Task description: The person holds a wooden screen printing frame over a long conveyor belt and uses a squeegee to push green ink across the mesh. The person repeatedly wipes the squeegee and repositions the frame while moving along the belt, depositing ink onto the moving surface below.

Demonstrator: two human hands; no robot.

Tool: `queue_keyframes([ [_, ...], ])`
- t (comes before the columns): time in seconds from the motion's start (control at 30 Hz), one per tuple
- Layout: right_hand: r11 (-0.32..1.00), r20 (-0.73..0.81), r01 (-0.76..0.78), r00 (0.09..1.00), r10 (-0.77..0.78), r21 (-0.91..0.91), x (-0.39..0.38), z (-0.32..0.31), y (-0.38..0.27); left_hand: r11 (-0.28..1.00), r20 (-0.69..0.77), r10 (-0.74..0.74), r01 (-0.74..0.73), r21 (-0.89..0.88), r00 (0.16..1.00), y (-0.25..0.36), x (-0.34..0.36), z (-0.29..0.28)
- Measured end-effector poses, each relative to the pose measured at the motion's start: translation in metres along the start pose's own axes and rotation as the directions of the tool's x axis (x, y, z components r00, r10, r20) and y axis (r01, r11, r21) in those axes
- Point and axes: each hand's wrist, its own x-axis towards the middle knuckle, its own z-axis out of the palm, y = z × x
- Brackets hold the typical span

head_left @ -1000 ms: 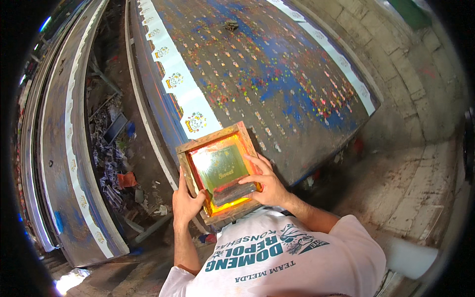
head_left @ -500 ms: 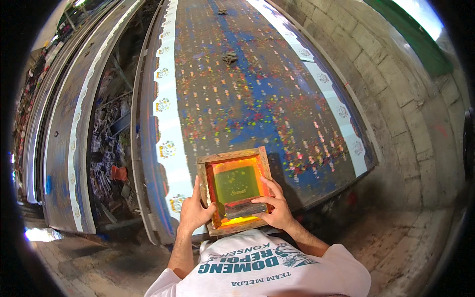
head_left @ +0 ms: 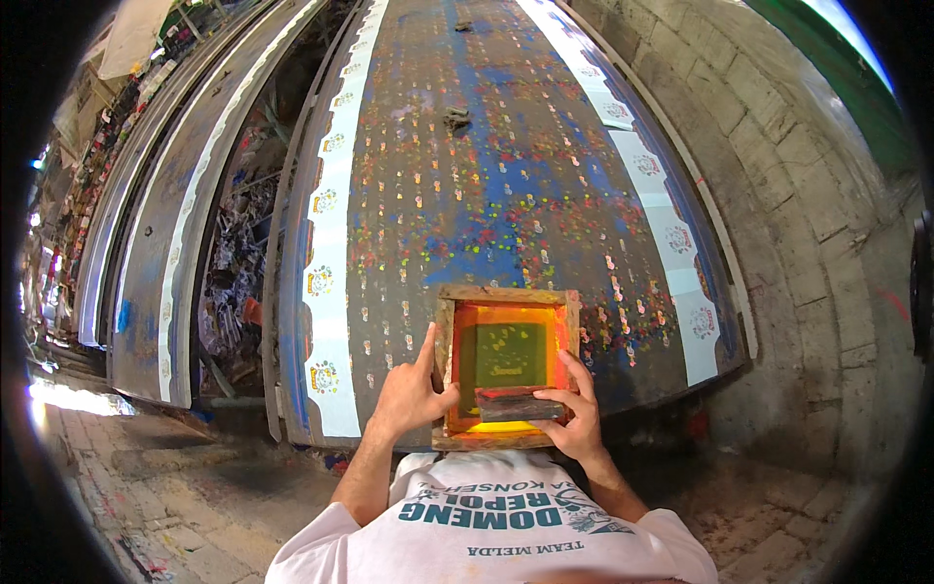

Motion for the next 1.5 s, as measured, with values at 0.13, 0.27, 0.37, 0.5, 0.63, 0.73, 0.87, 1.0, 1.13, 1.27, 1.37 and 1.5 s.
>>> queue_keyframes([
  [0.13, 0.998, 0.01, -0.011, 1.0, 0.011, -0.057, 0.005, 0.004, -0.009, 0.998, 0.034, -0.011, 0.013, -0.058, 0.999, -0.014, 0.003, 0.003],
  [0.27, 0.993, 0.021, -0.058, 0.998, 0.06, -0.101, 0.013, 0.006, -0.019, 0.991, 0.021, 0.025, -0.022, -0.133, 0.999, -0.032, 0.018, 0.011],
  [0.37, 0.984, 0.051, -0.079, 0.995, 0.088, -0.162, 0.02, 0.005, -0.02, 0.991, 0.1, -0.022, 0.035, -0.13, 0.995, -0.038, 0.028, 0.016],
  [0.5, 0.985, 0.043, -0.09, 0.994, 0.098, -0.148, 0.028, -0.004, -0.018, 0.989, 0.119, -0.031, 0.048, -0.139, 0.992, -0.034, 0.038, 0.018],
  [0.63, 0.987, 0.06, -0.086, 0.994, 0.095, -0.134, 0.033, -0.018, -0.014, 0.984, 0.092, -0.016, 0.032, -0.175, 0.996, -0.022, 0.046, 0.026],
  [0.73, 0.983, 0.061, -0.097, 0.992, 0.108, -0.159, 0.031, -0.042, -0.008, 0.982, 0.073, -0.005, 0.019, -0.19, 0.997, -0.003, 0.053, 0.041],
  [0.87, 0.979, 0.045, -0.096, 0.993, 0.106, -0.182, 0.018, -0.096, 0.012, 0.985, 0.054, 0.024, -0.014, -0.172, 0.998, 0.044, 0.063, 0.078],
  [1.0, 0.987, 0.033, -0.097, 0.994, 0.102, -0.13, -0.009, -0.176, 0.044, 0.985, 0.045, 0.029, -0.021, -0.172, 0.999, 0.115, 0.069, 0.131],
  [1.13, 0.991, 0.018, -0.107, 0.994, 0.108, -0.08, -0.043, -0.27, 0.08, 0.991, 0.013, 0.02, -0.018, -0.132, 1.0, 0.202, 0.067, 0.198],
  [1.27, 0.992, -0.005, -0.076, 0.997, 0.076, -0.097, -0.071, -0.359, 0.106, 0.994, 0.01, 0.02, -0.018, -0.104, 1.0, 0.281, 0.064, 0.251],
  [1.37, 0.993, -0.004, -0.038, 0.999, 0.038, -0.116, -0.082, -0.401, 0.119, 0.995, 0.026, 0.014, -0.012, -0.104, 1.0, 0.322, 0.066, 0.272],
  [1.5, 0.991, -0.006, 0.002, 1.0, -0.002, -0.131, -0.083, -0.423, 0.142, 1.0, 0.007, 0.024, -0.024, 0.001, 1.0, 0.352, 0.076, 0.282],
])
